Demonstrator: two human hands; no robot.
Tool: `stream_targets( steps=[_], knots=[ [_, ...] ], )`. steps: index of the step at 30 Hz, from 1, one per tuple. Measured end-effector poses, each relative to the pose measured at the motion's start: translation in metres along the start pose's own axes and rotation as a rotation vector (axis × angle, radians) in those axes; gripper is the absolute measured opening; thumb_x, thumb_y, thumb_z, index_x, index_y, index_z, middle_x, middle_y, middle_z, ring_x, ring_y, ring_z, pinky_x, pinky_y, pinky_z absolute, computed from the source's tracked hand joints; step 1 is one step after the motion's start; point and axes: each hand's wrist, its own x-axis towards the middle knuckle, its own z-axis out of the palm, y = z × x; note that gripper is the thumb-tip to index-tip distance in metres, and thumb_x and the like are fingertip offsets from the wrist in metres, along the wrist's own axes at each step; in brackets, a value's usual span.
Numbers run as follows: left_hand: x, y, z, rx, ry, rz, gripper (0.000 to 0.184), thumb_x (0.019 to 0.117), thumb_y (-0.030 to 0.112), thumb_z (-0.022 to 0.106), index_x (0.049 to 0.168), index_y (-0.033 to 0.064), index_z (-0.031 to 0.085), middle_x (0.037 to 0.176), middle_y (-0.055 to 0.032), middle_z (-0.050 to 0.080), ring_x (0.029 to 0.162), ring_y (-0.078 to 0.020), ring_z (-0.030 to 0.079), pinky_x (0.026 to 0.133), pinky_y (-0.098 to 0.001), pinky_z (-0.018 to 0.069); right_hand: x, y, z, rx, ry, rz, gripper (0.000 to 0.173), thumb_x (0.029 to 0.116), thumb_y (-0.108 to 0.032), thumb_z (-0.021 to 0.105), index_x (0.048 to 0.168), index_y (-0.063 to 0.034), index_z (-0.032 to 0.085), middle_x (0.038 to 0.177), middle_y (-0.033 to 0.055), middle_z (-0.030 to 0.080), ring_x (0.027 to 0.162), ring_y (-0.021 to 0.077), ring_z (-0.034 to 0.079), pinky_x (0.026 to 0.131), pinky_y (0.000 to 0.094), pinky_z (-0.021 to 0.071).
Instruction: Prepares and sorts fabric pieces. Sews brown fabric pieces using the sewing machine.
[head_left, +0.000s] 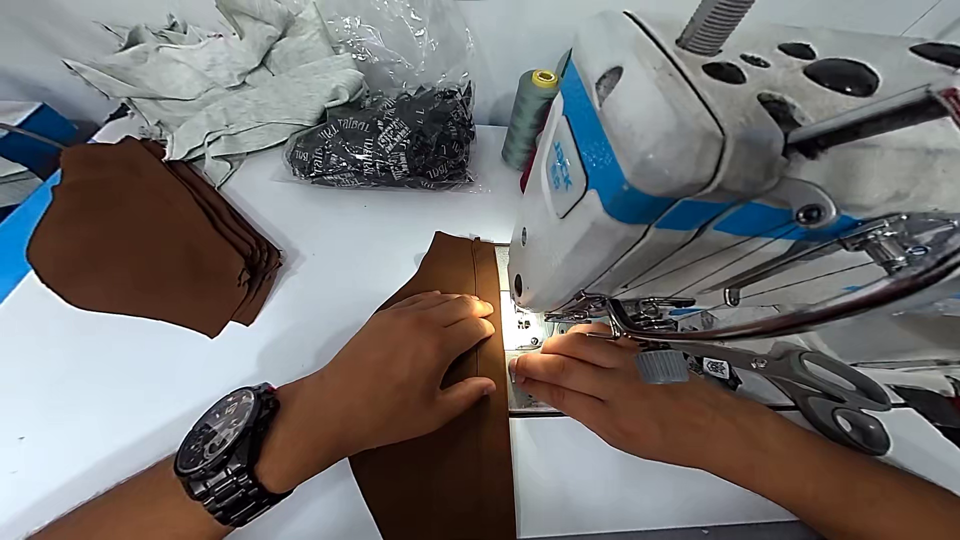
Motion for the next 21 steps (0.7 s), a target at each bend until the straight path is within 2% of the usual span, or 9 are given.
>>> stream_targets(
  steps=[3,7,10,15,21],
  knots=[
    [0.0,0.0,0.0,0.0,-0.005,-0.004,0.048,0.0925,0.057,0.057,0.117,0.0205,0.075,0.129,0.0046,0.069,0.128,-0.0101,0.06,0.109,-0.0327,0.0492,0.002,0.001,0.0,0.047,-0.008,0.015,0.032,0.1052,-0.01,0.048,0.132,-0.0144,0.065,0.136,-0.0011,0.065,0.125,0.0182,0.06,0.105,0.0342,0.0483],
    [0.001,0.001,0.001,0.001,0.004,0.0,0.049,0.0919,0.058,0.057,0.116,0.0199,0.076,0.128,0.0046,0.069,0.128,-0.0102,0.06,0.109,-0.0329,0.0491,0.001,0.0,0.004,0.107,-0.001,0.067,0.038,0.1033,-0.009,0.05,0.137,-0.0227,0.063,0.132,-0.0008,0.064,0.121,0.0197,0.058,0.1,0.0366,0.0486],
    [0.0,0.002,0.002,0.01,0.009,-0.002,0.049,0.0924,0.058,0.057,0.115,0.0195,0.076,0.128,0.0046,0.069,0.129,-0.0106,0.06,0.109,-0.0335,0.0489,0.0,0.002,0.004,0.146,0.023,0.064,0.037,0.1038,-0.01,0.051,0.137,-0.0215,0.062,0.128,0.0004,0.066,0.12,0.0196,0.059,0.101,0.0358,0.0494],
    [0.0,0.004,0.005,0.045,0.027,0.011,0.048,0.0935,0.058,0.055,0.113,0.0189,0.076,0.126,0.0036,0.07,0.128,-0.0122,0.06,0.109,-0.0351,0.0485,-0.008,0.005,-0.003,0.142,0.07,0.125,0.027,0.1051,-0.014,0.05,0.127,-0.0193,0.065,0.129,-0.0011,0.069,0.122,0.0163,0.063,0.097,0.0329,0.0532],
    [0.001,0.004,0.006,0.033,0.068,0.009,0.039,0.0965,0.051,0.055,0.102,0.0181,0.076,0.118,0.0044,0.072,0.122,-0.0107,0.063,0.107,-0.0333,0.0504,-0.009,0.007,0.002,0.138,0.021,0.096,0.032,0.105,-0.011,0.05,0.132,-0.0192,0.066,0.132,-0.0041,0.067,0.125,0.0147,0.06,0.103,0.0331,0.0498]
  ],
)
